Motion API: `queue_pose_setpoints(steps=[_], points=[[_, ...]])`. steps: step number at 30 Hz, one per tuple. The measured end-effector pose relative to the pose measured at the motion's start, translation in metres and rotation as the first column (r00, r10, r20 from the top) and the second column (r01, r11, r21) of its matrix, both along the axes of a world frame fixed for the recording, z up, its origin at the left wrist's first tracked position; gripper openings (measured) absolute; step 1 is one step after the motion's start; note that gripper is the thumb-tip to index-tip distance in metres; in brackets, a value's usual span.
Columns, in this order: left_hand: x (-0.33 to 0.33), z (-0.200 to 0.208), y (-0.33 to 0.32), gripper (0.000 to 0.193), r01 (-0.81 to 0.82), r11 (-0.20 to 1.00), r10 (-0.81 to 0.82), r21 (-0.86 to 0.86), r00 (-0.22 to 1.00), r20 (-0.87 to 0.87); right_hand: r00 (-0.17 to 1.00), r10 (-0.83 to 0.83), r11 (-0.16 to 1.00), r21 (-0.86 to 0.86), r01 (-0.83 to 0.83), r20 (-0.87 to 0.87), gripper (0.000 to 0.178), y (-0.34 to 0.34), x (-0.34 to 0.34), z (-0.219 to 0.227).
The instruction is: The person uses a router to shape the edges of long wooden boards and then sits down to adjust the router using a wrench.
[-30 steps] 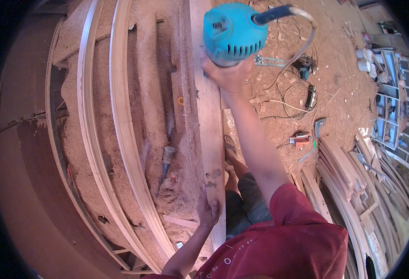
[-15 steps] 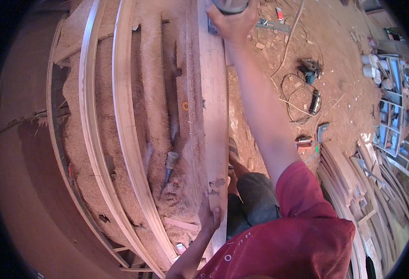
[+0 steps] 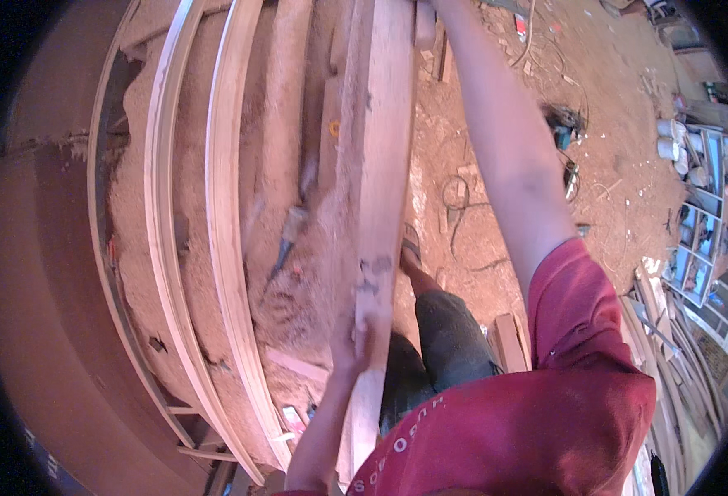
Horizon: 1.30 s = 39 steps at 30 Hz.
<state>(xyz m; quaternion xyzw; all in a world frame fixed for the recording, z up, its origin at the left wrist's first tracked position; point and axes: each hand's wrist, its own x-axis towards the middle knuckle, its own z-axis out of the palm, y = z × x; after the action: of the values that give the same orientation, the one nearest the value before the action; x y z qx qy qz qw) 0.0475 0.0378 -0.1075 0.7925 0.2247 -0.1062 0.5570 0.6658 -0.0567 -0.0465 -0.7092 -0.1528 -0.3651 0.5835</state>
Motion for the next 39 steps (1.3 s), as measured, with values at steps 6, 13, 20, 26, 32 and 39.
queue_pose_setpoints(steps=[6, 13, 20, 26, 32, 39], points=[[0.015, 0.02, -0.005, 0.063, -0.067, 0.987, 0.091, -0.147, 0.982, 0.164, 0.943, -0.051, 0.993, -0.12, 0.011, -0.33, 0.079, -0.015, -0.287, 0.014], [-0.113, -0.01, 0.016, 0.072, -0.059, 0.962, 0.093, -0.265, 0.989, 0.118, 0.835, -0.042, 0.998, -0.057, 0.013, -0.548, 0.086, -0.028, -0.605, 0.017], [-0.261, -0.045, 0.0, 0.066, 0.027, 0.996, -0.007, -0.088, 0.976, 0.22, 0.875, 0.011, 1.0, 0.031, 0.004, -0.484, 0.075, -0.036, -0.83, -0.036], [-0.253, -0.031, -0.006, 0.062, 0.003, 0.984, 0.024, -0.177, 0.989, 0.147, 0.949, 0.025, 0.999, 0.04, -0.013, -0.315, 0.046, -0.041, -0.894, -0.025], [-0.258, -0.052, 0.002, 0.074, -0.116, 0.889, 0.137, -0.444, 0.99, 0.014, 0.972, 0.151, 0.987, -0.021, -0.157, -0.18, 0.033, -0.056, -0.895, -0.036], [-0.252, -0.032, -0.006, 0.072, -0.06, 0.961, 0.065, -0.271, 0.998, 0.009, 0.987, 0.107, 0.985, -0.121, -0.122, -0.118, 0.037, -0.065, -0.852, -0.059]])
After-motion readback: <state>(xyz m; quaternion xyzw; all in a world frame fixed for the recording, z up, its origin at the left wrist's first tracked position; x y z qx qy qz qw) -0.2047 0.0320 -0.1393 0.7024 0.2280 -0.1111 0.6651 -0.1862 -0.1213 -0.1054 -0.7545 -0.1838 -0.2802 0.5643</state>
